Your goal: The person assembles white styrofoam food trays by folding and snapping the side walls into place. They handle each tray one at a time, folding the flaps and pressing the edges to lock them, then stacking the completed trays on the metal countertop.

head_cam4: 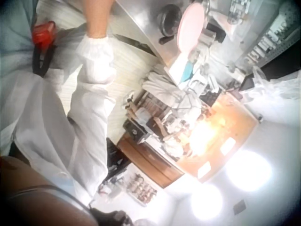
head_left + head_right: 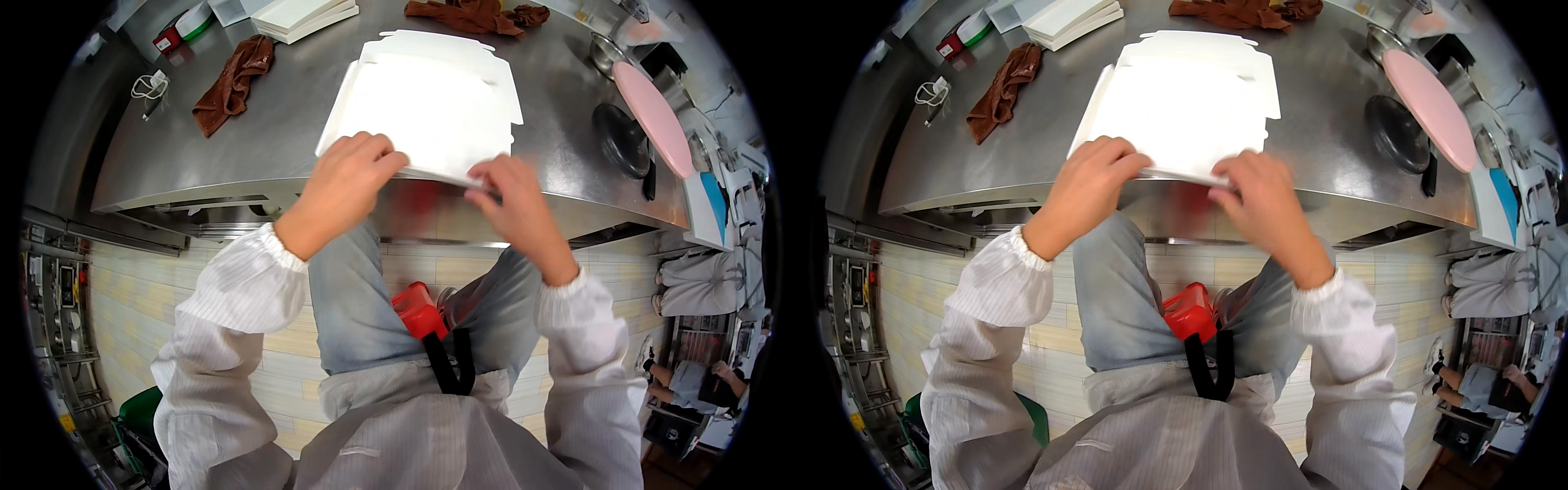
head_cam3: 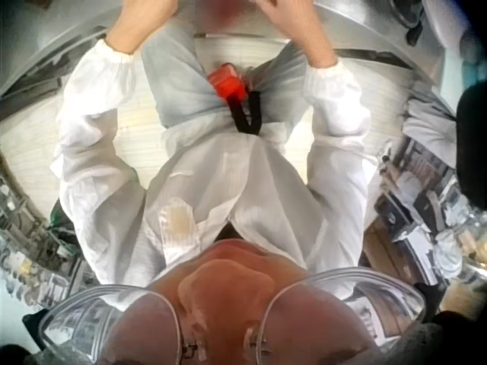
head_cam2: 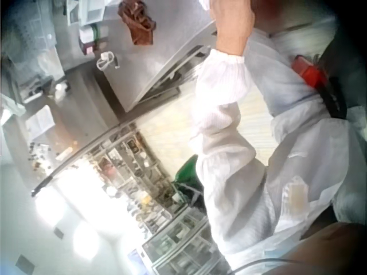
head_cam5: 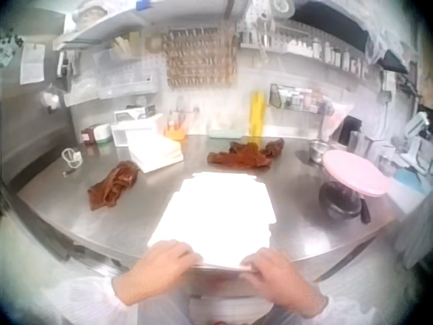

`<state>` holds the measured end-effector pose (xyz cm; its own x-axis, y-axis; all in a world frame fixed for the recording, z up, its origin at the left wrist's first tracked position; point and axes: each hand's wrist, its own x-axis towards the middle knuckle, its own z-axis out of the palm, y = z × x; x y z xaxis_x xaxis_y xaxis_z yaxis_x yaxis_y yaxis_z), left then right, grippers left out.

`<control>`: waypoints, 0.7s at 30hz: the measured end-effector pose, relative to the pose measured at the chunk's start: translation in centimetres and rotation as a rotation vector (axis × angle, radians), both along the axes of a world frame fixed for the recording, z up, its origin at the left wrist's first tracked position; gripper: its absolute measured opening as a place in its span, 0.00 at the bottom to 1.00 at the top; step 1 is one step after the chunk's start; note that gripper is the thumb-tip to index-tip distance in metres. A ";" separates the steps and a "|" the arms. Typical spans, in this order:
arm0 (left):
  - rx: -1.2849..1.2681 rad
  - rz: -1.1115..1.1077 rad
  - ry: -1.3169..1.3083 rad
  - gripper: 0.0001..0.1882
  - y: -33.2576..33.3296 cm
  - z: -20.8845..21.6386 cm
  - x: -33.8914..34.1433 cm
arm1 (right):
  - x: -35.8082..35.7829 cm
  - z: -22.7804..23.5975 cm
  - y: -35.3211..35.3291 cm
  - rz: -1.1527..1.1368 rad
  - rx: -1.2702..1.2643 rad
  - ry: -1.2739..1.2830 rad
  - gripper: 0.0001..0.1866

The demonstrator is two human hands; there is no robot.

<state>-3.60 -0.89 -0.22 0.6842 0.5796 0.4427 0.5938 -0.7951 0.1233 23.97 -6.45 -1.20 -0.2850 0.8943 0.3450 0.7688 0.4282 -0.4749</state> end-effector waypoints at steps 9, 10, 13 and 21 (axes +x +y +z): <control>0.292 0.136 -0.051 0.17 2.3 2.2 -5.2 | -1.4 1.5 -2.3 0.146 0.241 -0.216 0.29; 0.249 0.113 -0.094 0.18 1.2 2.2 -4.2 | -1.7 1.1 -2.2 0.137 0.251 -0.248 0.30; 0.056 -0.092 -0.012 0.15 -3.1 2.2 -1.3 | -2.3 -0.3 -1.9 0.092 0.278 -0.321 0.32; 0.133 -0.089 0.038 0.14 -2.9 0.0 -1.7 | -4.1 0.4 -1.0 -0.034 0.376 -0.343 0.28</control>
<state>-5.34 -3.83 -0.18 0.7482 0.4534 0.4844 0.5221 -0.8528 -0.0081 19.84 -7.41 -0.81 -0.4112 0.7371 0.5362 0.8699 0.4932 -0.0108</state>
